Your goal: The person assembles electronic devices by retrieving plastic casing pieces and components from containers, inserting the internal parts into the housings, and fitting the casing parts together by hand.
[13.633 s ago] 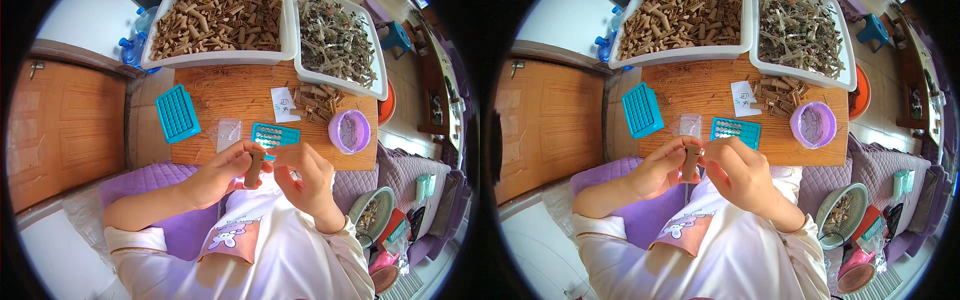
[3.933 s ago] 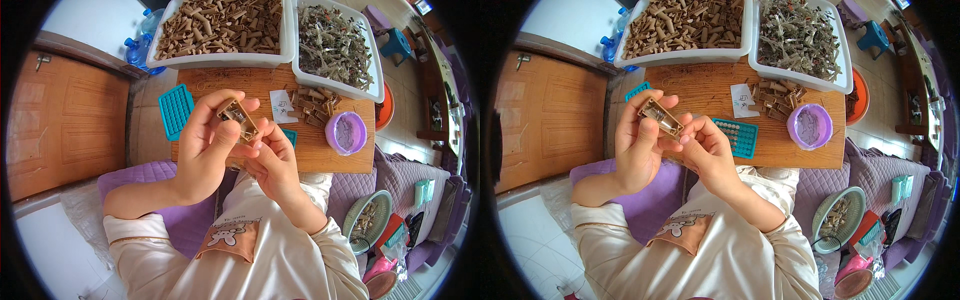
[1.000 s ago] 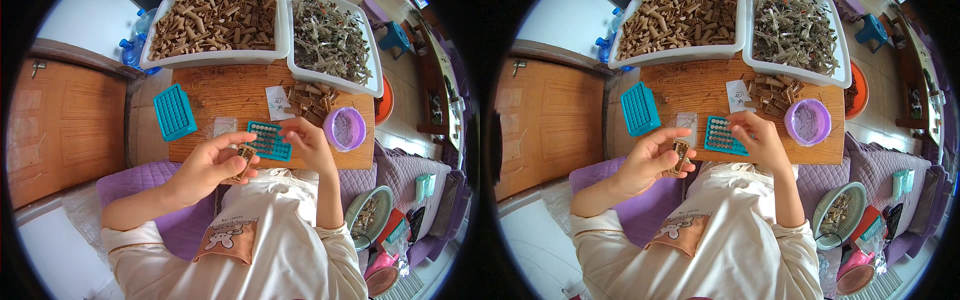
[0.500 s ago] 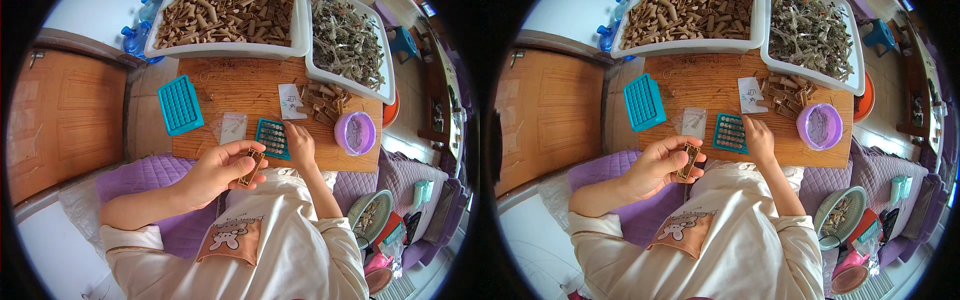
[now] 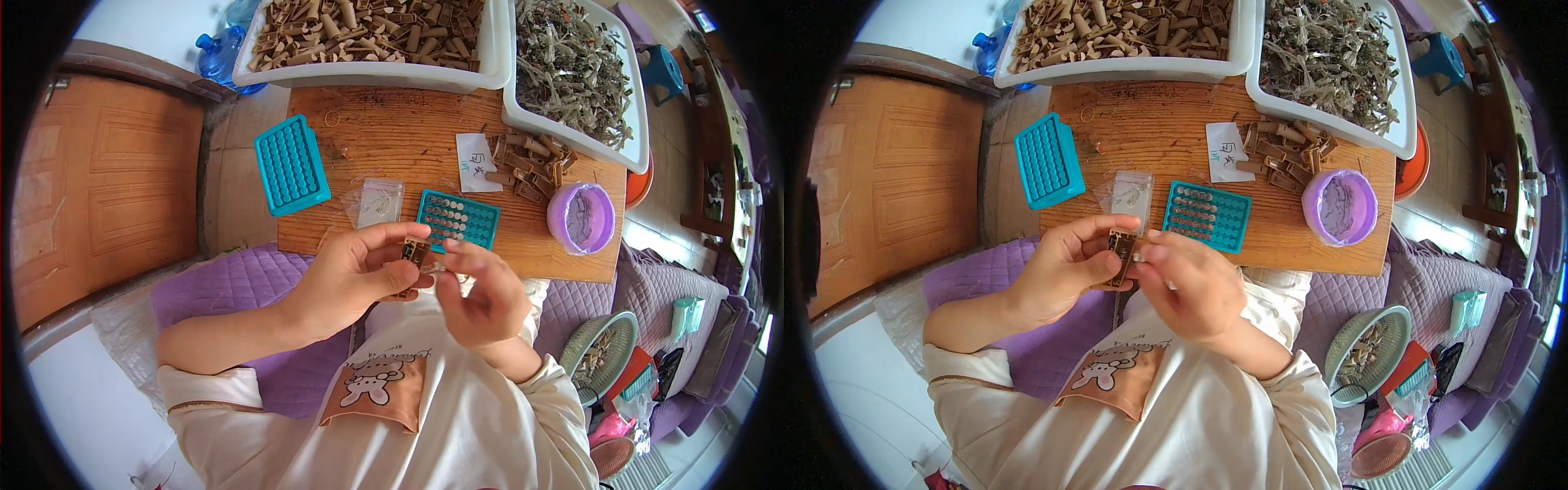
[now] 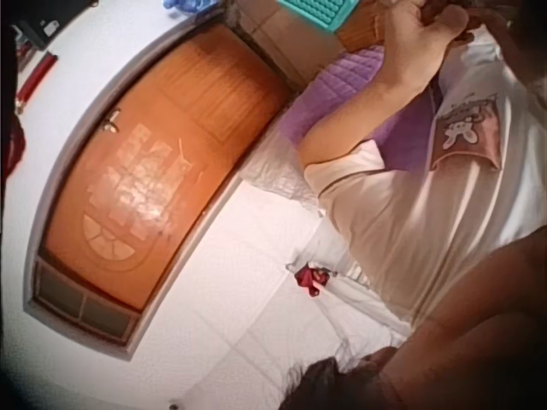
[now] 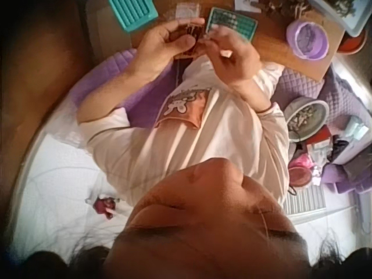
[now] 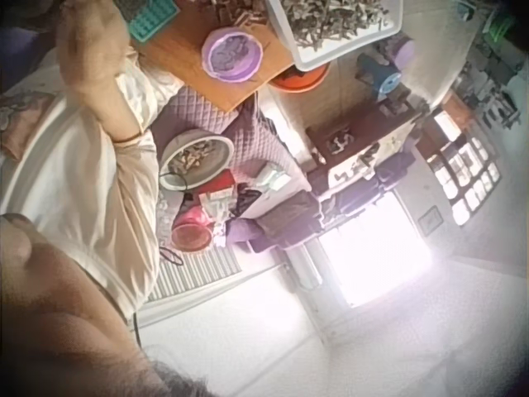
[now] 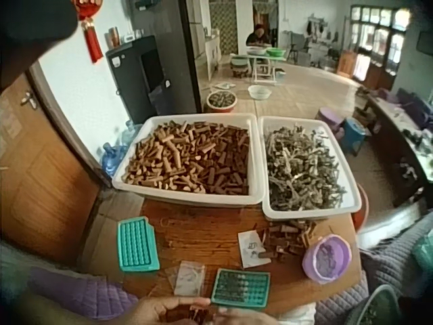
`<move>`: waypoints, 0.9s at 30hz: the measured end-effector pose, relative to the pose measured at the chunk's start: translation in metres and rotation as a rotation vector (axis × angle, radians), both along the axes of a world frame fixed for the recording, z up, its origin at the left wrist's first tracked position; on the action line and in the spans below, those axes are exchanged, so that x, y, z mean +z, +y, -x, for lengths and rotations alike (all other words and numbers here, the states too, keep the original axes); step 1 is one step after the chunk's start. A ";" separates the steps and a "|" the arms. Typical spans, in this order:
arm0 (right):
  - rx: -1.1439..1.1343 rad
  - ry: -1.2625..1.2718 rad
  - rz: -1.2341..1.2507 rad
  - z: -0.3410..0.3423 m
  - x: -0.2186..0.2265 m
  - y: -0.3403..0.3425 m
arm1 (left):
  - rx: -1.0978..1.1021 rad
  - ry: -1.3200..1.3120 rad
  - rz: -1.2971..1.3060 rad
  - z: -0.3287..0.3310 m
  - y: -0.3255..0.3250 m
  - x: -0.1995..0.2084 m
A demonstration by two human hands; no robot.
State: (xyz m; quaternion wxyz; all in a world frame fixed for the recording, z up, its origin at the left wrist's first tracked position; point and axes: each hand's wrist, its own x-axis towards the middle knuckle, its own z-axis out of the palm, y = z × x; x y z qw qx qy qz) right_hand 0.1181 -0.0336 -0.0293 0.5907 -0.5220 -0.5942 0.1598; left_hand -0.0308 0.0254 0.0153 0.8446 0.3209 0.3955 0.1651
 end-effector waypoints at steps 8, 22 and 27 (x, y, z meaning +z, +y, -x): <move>0.147 -0.093 -0.169 0.001 -0.006 0.009 | -0.097 0.054 -0.110 0.000 0.000 -0.001; -0.099 -0.540 0.466 -0.052 -0.132 0.011 | -0.146 0.051 -0.114 0.000 0.000 0.007; -0.184 -0.621 0.505 -0.051 -0.143 0.003 | -0.152 0.052 -0.082 -0.001 0.002 0.007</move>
